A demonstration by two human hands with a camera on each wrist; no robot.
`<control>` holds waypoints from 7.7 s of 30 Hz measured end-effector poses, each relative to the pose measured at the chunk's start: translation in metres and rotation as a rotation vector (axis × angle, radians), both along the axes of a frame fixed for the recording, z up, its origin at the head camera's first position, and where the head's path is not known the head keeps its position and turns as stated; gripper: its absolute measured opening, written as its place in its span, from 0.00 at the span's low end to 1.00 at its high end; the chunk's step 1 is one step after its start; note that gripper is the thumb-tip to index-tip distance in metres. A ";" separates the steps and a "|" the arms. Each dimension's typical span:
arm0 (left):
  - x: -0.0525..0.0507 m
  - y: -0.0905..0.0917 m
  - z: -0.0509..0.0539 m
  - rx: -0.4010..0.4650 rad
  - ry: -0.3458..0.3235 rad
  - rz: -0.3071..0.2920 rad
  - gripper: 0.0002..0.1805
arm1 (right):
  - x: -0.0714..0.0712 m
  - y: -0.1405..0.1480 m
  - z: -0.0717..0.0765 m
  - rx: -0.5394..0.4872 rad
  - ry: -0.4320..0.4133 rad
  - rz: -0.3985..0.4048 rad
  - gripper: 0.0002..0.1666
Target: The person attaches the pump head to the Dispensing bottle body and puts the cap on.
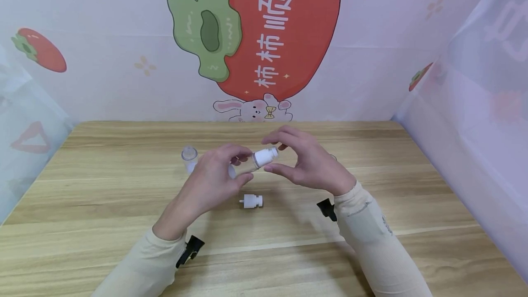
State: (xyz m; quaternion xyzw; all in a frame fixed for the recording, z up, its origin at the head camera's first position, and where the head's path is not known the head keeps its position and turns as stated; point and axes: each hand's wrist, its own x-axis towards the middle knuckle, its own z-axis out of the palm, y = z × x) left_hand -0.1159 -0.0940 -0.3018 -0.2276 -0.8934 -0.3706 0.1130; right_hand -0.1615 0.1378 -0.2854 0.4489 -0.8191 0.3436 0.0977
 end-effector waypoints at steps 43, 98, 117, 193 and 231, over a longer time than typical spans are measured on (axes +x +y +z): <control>0.000 0.002 -0.002 0.018 -0.027 -0.007 0.18 | 0.001 -0.002 0.001 0.073 -0.088 -0.013 0.12; 0.001 0.002 -0.002 0.015 -0.026 -0.004 0.19 | 0.001 -0.001 -0.001 -0.055 -0.016 0.025 0.24; -0.001 0.001 -0.001 0.025 -0.050 0.006 0.20 | 0.001 -0.001 0.000 -0.002 -0.024 0.079 0.22; 0.004 0.005 -0.001 -0.113 0.203 0.056 0.22 | 0.004 -0.007 -0.003 0.162 -0.253 -0.151 0.14; 0.002 0.004 -0.001 -0.090 0.120 0.106 0.22 | -0.006 0.021 0.011 0.096 -0.241 -0.245 0.16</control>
